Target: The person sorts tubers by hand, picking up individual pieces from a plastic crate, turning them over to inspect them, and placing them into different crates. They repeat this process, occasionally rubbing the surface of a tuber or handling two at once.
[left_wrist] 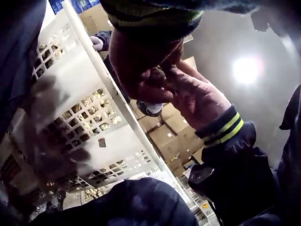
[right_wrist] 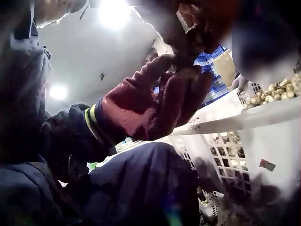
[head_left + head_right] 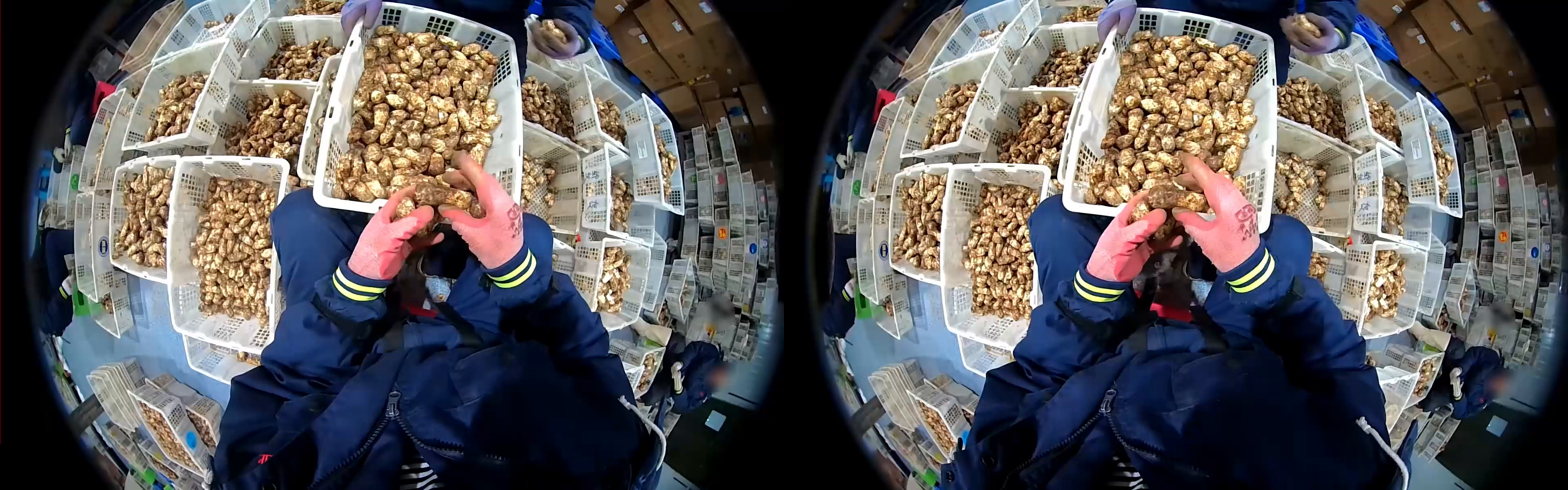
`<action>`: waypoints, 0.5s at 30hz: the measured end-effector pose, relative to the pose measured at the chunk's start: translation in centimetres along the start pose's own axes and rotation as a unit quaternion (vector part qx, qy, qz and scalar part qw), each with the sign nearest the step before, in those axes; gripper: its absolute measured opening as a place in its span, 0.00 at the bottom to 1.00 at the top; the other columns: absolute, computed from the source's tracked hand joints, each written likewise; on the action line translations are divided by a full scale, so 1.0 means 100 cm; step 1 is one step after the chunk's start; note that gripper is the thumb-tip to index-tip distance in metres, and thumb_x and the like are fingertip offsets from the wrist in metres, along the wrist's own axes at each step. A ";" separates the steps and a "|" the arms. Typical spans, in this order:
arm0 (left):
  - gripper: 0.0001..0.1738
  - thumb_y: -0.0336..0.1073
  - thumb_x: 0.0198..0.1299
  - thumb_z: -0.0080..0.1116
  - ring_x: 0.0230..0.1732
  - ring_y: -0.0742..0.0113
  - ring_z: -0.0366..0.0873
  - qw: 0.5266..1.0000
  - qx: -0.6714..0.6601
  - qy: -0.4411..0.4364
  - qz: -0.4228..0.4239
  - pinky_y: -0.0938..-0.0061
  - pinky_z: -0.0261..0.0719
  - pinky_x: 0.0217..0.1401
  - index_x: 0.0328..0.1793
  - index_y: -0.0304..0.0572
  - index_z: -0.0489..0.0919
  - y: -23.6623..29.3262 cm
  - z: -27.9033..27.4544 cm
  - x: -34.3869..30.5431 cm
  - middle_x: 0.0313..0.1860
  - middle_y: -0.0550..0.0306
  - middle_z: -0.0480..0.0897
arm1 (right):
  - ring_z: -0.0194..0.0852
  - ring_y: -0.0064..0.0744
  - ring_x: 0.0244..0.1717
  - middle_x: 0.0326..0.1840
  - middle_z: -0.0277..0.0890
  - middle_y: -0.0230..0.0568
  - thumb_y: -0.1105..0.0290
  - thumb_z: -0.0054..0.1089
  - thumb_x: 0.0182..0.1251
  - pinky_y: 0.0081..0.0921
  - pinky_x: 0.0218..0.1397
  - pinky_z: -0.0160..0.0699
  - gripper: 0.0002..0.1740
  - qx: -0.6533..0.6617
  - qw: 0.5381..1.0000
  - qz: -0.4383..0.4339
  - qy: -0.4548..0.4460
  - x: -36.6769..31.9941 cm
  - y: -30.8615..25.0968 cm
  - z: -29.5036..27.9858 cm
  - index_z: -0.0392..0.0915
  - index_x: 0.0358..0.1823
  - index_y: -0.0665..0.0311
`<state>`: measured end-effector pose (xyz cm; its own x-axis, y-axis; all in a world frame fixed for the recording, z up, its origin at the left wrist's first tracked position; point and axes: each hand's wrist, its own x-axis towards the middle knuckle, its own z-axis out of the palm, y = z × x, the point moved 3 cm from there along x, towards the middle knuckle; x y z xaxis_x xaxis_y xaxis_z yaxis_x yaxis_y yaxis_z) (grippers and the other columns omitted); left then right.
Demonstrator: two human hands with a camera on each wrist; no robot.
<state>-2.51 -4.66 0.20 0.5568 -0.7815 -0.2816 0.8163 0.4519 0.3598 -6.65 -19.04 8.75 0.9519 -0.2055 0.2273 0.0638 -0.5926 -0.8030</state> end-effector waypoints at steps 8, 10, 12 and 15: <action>0.34 0.25 0.55 0.57 0.47 0.66 0.76 0.999 0.016 -0.006 0.029 0.58 0.76 0.57 0.69 0.40 0.58 0.011 0.017 -0.001 0.41 0.58 0.76 | 0.71 0.48 0.52 0.52 0.73 0.47 0.80 0.65 0.45 0.34 0.56 0.69 0.37 -0.111 0.991 -0.069 0.014 -0.006 -0.007 0.003 0.65 0.62 0.64; 0.32 0.24 0.54 0.57 0.40 0.72 0.75 0.999 0.031 -0.011 0.034 0.62 0.77 0.55 0.67 0.40 0.62 0.012 0.015 -0.001 0.34 0.63 0.75 | 0.70 0.48 0.53 0.52 0.73 0.47 0.80 0.66 0.45 0.34 0.57 0.69 0.37 -0.107 0.992 -0.068 0.007 -0.007 -0.007 0.004 0.65 0.62 0.63; 0.32 0.24 0.53 0.57 0.39 0.72 0.76 0.999 0.042 -0.004 0.032 0.62 0.77 0.55 0.67 0.40 0.62 0.012 0.010 0.000 0.33 0.63 0.75 | 0.70 0.45 0.54 0.53 0.73 0.47 0.79 0.66 0.47 0.32 0.58 0.68 0.36 -0.048 0.998 -0.043 0.005 -0.009 -0.002 0.006 0.65 0.62 0.64; 0.35 0.32 0.53 0.63 0.48 0.61 0.77 0.996 0.054 -0.053 0.042 0.57 0.76 0.56 0.67 0.40 0.61 0.014 0.001 0.000 0.45 0.54 0.77 | 0.72 0.43 0.53 0.53 0.73 0.47 0.77 0.66 0.48 0.31 0.57 0.69 0.36 0.065 0.997 -0.010 -0.042 -0.005 0.008 0.002 0.65 0.62 0.64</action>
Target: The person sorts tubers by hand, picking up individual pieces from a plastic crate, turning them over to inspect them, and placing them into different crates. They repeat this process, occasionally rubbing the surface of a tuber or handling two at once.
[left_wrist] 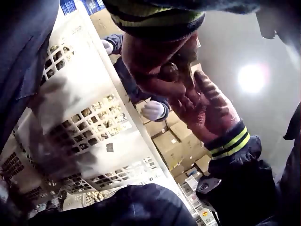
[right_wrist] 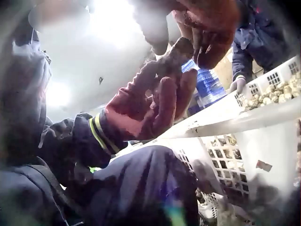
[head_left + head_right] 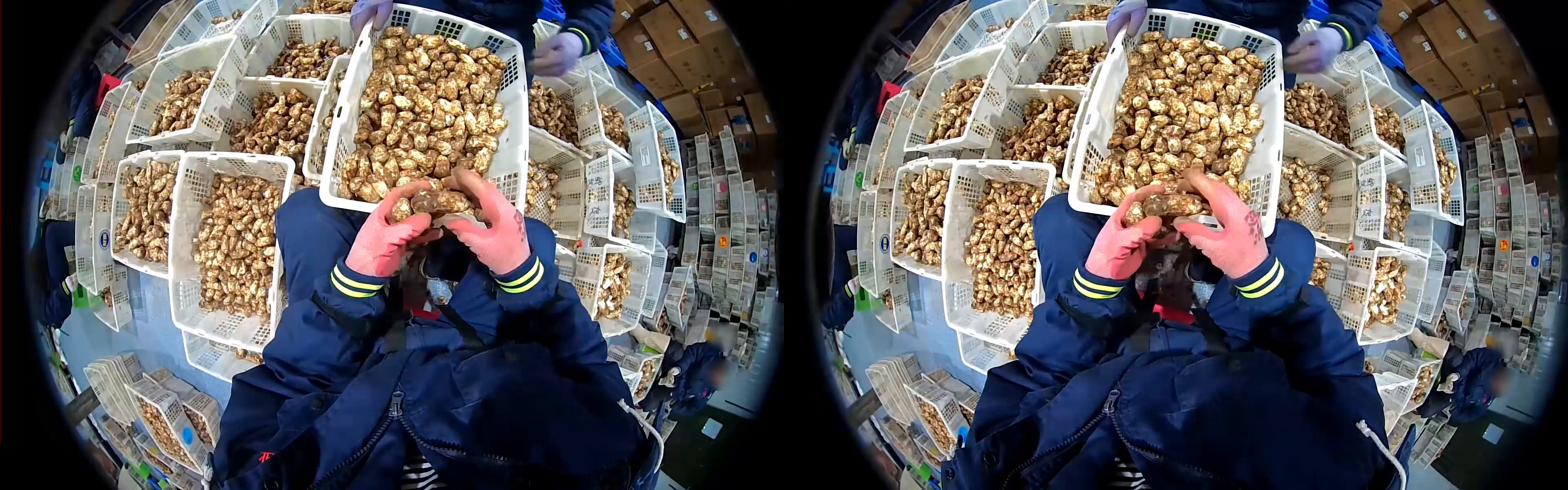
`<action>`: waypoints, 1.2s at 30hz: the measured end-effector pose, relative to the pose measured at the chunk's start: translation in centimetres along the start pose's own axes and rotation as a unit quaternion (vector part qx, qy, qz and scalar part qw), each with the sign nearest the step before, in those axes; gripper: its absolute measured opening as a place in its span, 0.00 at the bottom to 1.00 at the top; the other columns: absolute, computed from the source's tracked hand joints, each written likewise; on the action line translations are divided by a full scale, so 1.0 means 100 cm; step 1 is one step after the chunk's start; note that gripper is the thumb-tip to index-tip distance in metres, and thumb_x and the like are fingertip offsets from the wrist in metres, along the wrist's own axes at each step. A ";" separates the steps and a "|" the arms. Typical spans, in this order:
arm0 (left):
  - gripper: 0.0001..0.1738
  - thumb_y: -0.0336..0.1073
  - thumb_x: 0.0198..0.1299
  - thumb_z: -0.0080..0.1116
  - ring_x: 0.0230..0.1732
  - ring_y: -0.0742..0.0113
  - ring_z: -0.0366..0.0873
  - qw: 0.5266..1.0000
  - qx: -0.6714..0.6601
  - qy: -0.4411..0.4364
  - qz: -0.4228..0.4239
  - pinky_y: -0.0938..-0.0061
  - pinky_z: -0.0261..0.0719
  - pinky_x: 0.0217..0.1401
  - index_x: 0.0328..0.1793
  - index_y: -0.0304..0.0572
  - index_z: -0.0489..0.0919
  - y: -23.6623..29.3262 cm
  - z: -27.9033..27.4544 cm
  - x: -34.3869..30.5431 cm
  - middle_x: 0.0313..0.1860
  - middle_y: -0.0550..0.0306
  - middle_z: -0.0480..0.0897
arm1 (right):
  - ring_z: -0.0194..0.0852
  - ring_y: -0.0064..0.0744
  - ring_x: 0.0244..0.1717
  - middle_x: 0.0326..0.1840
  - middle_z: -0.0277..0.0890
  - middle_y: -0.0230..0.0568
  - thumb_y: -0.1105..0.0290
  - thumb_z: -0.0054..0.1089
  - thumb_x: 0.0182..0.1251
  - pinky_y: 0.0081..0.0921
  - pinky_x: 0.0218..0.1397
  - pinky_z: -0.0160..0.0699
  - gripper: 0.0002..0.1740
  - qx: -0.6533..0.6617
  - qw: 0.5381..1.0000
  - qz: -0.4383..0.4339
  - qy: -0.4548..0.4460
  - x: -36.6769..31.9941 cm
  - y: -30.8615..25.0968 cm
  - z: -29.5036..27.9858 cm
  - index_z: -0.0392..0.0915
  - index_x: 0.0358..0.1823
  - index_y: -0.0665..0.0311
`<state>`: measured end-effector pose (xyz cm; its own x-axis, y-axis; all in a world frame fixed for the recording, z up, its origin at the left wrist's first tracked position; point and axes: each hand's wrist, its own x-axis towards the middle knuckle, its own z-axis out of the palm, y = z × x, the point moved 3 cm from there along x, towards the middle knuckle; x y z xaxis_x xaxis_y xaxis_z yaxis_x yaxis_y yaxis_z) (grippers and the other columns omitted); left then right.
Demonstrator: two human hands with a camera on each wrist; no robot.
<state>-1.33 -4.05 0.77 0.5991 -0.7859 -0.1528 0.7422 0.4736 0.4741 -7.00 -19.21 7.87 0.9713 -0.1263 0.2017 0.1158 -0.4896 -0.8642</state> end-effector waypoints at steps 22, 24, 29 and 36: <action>0.22 0.52 0.68 0.40 0.58 0.53 0.73 0.979 -0.200 0.022 -0.037 0.54 0.76 0.55 0.52 0.43 0.74 -0.005 -0.007 0.010 0.57 0.50 0.74 | 0.75 0.30 0.44 0.45 0.77 0.45 0.67 0.58 0.60 0.26 0.48 0.73 0.21 -0.358 0.821 0.442 0.058 -0.140 0.066 -0.209 0.72 0.54 0.67; 0.20 0.51 0.68 0.41 0.58 0.53 0.73 0.971 -0.233 0.016 -0.049 0.53 0.76 0.56 0.50 0.44 0.75 -0.008 -0.006 0.009 0.56 0.50 0.75 | 0.76 0.32 0.46 0.45 0.77 0.46 0.65 0.58 0.60 0.26 0.51 0.72 0.20 -0.284 0.886 0.341 0.133 -0.138 0.078 -0.211 0.74 0.53 0.63; 0.17 0.45 0.68 0.43 0.58 0.51 0.73 0.970 -0.235 0.068 -0.001 0.52 0.75 0.54 0.50 0.43 0.76 0.001 -0.012 0.002 0.54 0.48 0.76 | 0.78 0.32 0.43 0.41 0.79 0.42 0.64 0.56 0.61 0.25 0.48 0.73 0.18 -0.220 0.959 0.170 0.050 -0.017 0.046 -0.135 0.75 0.52 0.63; 0.22 0.46 0.68 0.42 0.58 0.51 0.72 0.963 -0.262 0.063 0.012 0.57 0.75 0.57 0.63 0.42 0.67 0.023 -0.011 0.001 0.58 0.46 0.73 | 0.77 0.45 0.46 0.44 0.79 0.46 0.57 0.48 0.63 0.34 0.53 0.73 0.19 -0.393 0.888 0.188 -0.145 0.138 0.090 -0.070 0.76 0.51 0.54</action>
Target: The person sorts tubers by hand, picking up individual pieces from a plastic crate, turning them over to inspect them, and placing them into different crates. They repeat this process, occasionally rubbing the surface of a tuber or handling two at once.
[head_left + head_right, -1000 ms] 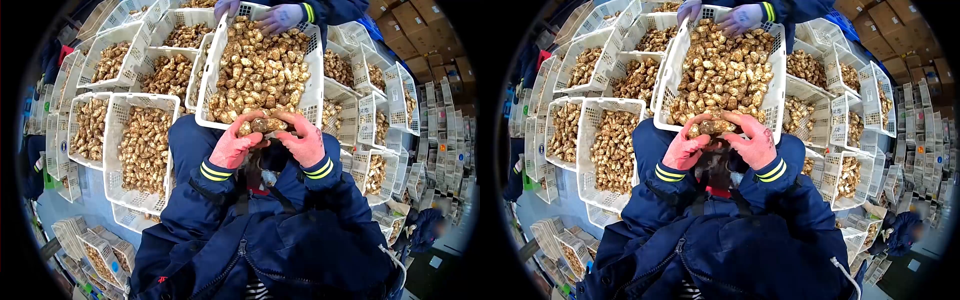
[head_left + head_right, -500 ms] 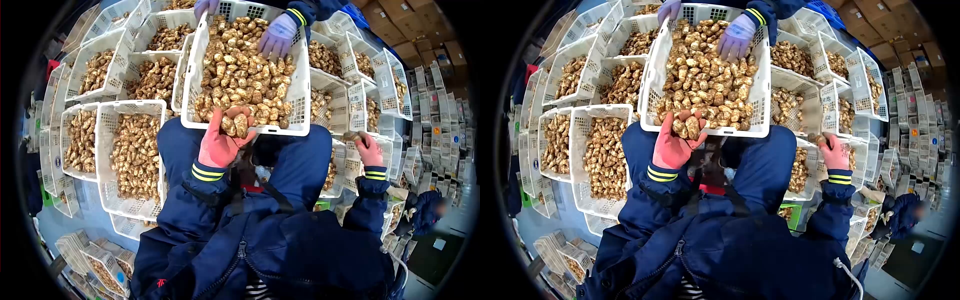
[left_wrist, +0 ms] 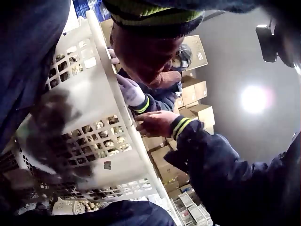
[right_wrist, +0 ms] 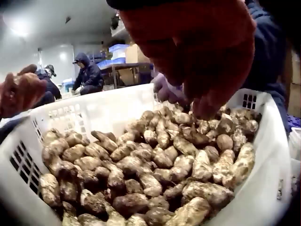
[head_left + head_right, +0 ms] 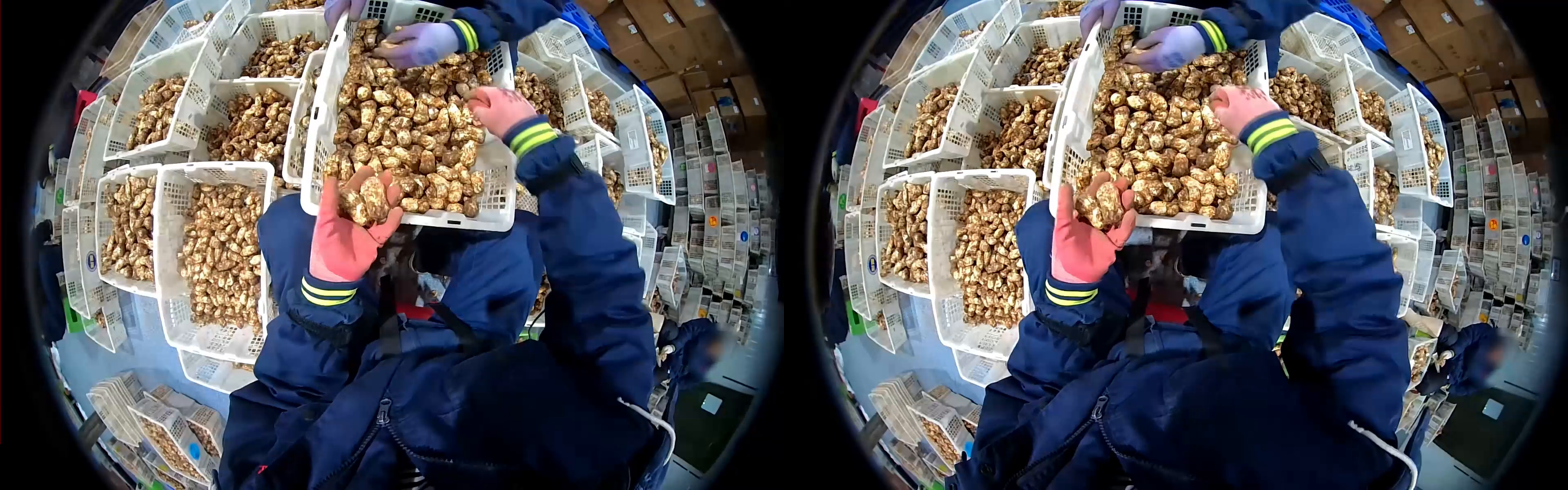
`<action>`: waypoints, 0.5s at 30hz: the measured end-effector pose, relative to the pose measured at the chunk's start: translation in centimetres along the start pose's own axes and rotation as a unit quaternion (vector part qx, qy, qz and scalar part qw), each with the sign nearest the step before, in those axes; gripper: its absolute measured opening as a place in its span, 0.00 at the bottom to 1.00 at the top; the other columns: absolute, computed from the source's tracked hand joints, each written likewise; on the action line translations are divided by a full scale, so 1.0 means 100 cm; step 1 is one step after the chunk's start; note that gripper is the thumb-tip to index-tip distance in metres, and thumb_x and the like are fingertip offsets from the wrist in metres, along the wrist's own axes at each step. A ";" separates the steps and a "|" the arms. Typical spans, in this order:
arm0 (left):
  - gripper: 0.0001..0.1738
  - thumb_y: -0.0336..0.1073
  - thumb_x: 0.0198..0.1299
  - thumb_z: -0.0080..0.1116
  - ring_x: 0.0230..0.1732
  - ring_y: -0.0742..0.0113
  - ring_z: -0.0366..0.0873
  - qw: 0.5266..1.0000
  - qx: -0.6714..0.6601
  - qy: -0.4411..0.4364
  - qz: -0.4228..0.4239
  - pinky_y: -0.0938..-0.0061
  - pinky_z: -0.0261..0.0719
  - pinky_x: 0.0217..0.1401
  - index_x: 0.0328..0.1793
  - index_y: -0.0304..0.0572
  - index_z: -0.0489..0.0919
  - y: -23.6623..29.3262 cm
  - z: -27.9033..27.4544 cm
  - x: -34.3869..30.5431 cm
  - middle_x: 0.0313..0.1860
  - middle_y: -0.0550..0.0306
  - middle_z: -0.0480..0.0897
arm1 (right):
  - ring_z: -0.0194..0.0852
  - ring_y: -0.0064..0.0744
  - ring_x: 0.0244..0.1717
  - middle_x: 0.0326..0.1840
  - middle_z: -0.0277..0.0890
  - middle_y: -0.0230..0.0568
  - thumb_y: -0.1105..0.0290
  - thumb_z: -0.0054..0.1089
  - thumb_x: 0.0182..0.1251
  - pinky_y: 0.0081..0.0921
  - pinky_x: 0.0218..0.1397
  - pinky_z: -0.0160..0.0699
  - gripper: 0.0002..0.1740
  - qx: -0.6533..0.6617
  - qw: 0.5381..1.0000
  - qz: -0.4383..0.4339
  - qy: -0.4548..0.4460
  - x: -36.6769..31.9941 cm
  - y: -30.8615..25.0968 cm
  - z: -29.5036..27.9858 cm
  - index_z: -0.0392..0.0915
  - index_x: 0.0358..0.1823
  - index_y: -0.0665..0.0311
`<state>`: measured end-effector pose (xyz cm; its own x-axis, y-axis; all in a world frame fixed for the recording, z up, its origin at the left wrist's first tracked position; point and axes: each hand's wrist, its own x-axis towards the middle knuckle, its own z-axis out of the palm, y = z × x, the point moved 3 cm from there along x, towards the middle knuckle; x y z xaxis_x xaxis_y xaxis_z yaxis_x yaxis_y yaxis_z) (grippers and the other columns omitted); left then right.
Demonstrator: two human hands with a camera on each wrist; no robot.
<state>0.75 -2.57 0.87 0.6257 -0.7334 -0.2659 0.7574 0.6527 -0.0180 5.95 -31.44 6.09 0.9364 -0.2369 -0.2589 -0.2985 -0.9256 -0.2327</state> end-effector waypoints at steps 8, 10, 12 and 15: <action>0.22 0.33 0.64 0.51 0.50 0.62 0.77 0.987 0.153 0.047 0.032 0.72 0.81 0.45 0.65 0.44 0.65 0.005 -0.006 -0.003 0.55 0.51 0.75 | 0.72 0.43 0.57 0.55 0.73 0.53 0.48 0.56 0.54 0.33 0.60 0.69 0.32 -0.227 0.961 0.092 -0.133 0.077 0.010 0.071 0.74 0.51 0.69; 0.22 0.31 0.62 0.53 0.50 0.64 0.77 0.985 0.159 0.064 0.029 0.70 0.79 0.49 0.62 0.46 0.67 0.006 -0.003 -0.001 0.53 0.53 0.75 | 0.75 0.42 0.53 0.51 0.76 0.51 0.47 0.56 0.53 0.32 0.58 0.71 0.32 -0.200 0.967 0.152 -0.038 0.080 0.015 0.066 0.76 0.50 0.68; 0.24 0.34 0.63 0.53 0.51 0.64 0.76 0.984 0.165 0.057 0.044 0.65 0.77 0.54 0.65 0.48 0.64 0.002 0.000 0.005 0.54 0.55 0.75 | 0.79 0.40 0.44 0.44 0.80 0.48 0.45 0.54 0.51 0.31 0.52 0.74 0.32 -0.096 0.987 0.085 -0.096 0.053 -0.006 0.028 0.79 0.46 0.66; 0.23 0.42 0.65 0.50 0.55 0.56 0.74 0.988 0.141 0.023 0.058 0.62 0.74 0.60 0.66 0.53 0.65 -0.009 0.003 0.013 0.57 0.56 0.73 | 0.79 0.32 0.31 0.32 0.81 0.43 0.42 0.58 0.50 0.27 0.41 0.77 0.31 0.106 0.986 0.003 -0.125 0.010 -0.040 0.018 0.81 0.43 0.63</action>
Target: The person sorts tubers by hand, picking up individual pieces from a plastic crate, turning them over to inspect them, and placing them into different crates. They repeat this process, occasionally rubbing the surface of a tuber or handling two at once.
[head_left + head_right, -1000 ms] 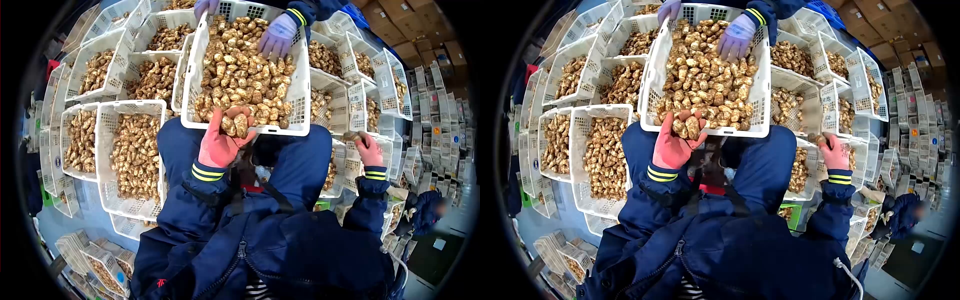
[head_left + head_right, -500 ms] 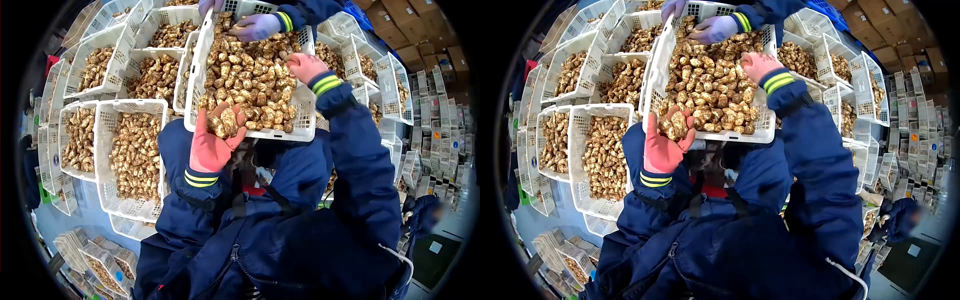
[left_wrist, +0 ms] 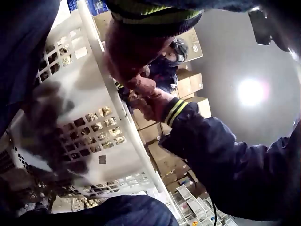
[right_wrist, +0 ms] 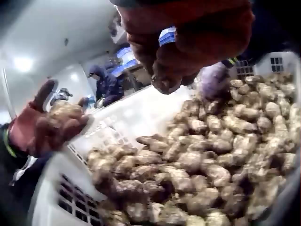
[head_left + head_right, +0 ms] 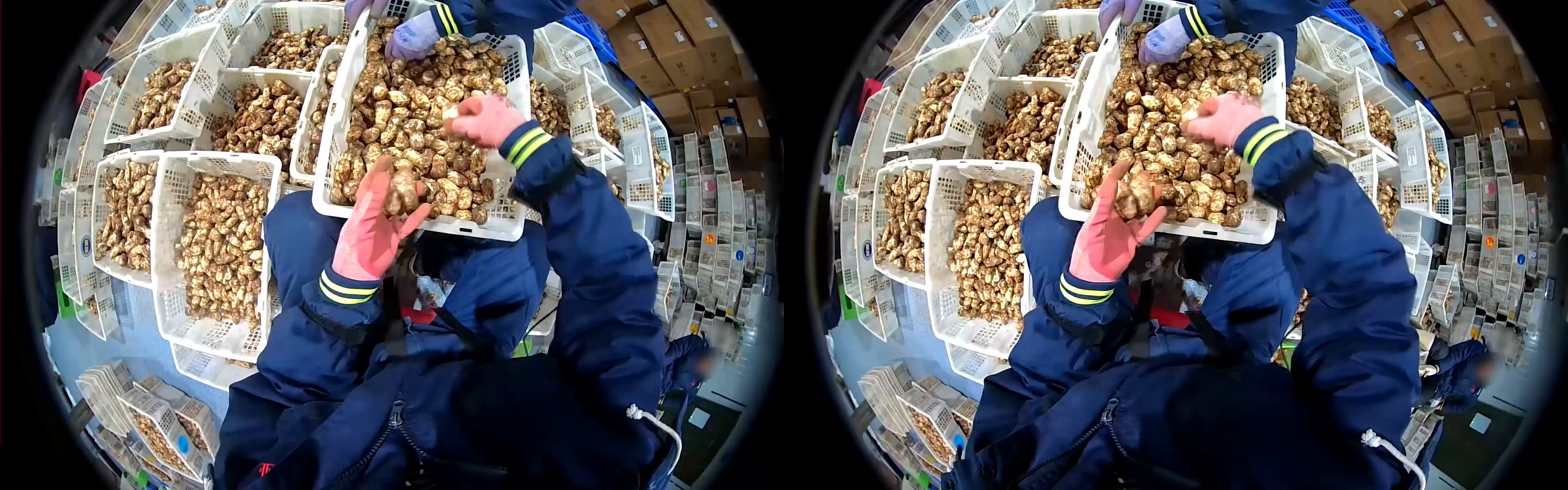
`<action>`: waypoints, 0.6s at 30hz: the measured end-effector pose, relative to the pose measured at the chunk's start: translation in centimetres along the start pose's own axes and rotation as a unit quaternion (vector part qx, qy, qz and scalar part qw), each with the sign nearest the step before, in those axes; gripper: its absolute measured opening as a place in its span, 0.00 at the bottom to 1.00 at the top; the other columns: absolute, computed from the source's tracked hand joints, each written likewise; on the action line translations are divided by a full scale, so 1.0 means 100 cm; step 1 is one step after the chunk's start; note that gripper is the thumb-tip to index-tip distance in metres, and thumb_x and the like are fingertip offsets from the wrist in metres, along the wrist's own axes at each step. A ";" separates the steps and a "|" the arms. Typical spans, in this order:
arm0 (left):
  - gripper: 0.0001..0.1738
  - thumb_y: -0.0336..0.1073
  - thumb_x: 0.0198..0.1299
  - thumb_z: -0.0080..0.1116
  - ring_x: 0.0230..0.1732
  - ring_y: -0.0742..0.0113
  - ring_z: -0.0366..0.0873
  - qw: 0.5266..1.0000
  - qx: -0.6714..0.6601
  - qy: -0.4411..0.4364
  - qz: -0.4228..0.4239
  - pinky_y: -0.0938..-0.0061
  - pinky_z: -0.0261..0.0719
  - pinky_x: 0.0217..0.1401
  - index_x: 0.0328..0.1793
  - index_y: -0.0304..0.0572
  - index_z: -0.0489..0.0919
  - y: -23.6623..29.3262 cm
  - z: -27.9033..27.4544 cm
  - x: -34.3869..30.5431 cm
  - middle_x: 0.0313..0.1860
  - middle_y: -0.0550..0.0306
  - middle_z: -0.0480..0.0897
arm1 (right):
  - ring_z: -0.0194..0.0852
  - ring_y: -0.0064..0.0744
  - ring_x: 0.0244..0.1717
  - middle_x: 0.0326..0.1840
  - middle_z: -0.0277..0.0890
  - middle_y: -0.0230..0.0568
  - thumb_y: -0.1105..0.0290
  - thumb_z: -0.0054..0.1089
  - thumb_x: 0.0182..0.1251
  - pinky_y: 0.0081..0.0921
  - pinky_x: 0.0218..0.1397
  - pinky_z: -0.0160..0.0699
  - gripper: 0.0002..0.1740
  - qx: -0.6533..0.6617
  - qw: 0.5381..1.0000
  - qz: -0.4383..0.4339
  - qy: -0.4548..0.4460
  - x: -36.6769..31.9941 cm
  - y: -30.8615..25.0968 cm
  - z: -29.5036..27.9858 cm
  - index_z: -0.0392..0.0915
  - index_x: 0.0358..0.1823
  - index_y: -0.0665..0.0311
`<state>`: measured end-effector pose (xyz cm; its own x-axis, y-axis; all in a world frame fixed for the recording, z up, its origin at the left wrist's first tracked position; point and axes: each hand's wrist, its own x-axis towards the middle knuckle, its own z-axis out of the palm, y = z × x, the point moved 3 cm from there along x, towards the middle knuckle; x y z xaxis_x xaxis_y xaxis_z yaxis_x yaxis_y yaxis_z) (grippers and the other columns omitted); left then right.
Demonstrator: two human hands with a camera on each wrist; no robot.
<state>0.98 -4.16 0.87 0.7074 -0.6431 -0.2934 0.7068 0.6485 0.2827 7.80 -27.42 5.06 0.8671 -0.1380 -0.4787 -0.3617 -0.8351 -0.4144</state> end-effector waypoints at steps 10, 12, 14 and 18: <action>0.21 0.44 0.67 0.45 0.57 0.49 0.72 0.982 -0.184 -0.003 -0.036 0.66 0.79 0.44 0.63 0.47 0.69 0.003 -0.015 0.005 0.60 0.48 0.73 | 0.74 0.41 0.53 0.51 0.77 0.46 0.52 0.55 0.60 0.37 0.54 0.73 0.25 -0.327 0.940 0.011 0.096 0.086 0.011 0.025 0.70 0.56 0.56; 0.23 0.44 0.68 0.43 0.62 0.47 0.68 0.976 -0.205 -0.060 -0.030 0.60 0.77 0.51 0.66 0.44 0.66 0.007 -0.018 0.003 0.65 0.46 0.68 | 0.73 0.39 0.55 0.51 0.76 0.46 0.54 0.55 0.60 0.36 0.55 0.73 0.25 -0.385 0.921 0.052 0.025 0.103 0.022 0.036 0.70 0.56 0.56; 0.23 0.44 0.68 0.43 0.63 0.46 0.67 0.977 -0.198 -0.074 -0.012 0.56 0.75 0.55 0.67 0.48 0.65 0.015 -0.004 -0.005 0.65 0.45 0.66 | 0.74 0.39 0.54 0.50 0.76 0.46 0.55 0.56 0.59 0.35 0.55 0.72 0.24 -0.382 0.923 0.043 0.014 0.097 0.017 0.033 0.70 0.55 0.55; 0.23 0.42 0.69 0.41 0.66 0.44 0.64 0.972 -0.196 -0.126 0.007 0.48 0.68 0.63 0.69 0.51 0.63 0.021 -0.002 -0.005 0.68 0.44 0.62 | 0.76 0.35 0.46 0.47 0.77 0.42 0.56 0.56 0.60 0.31 0.50 0.74 0.22 -0.139 0.986 -0.034 0.086 0.068 0.036 0.009 0.73 0.52 0.60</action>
<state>2.05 -2.40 1.44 0.7310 -0.6809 -0.0445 0.6749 0.7311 -0.1000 12.06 -30.89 -0.36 0.9401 -0.1453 -0.3084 -0.2140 -0.9557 -0.2021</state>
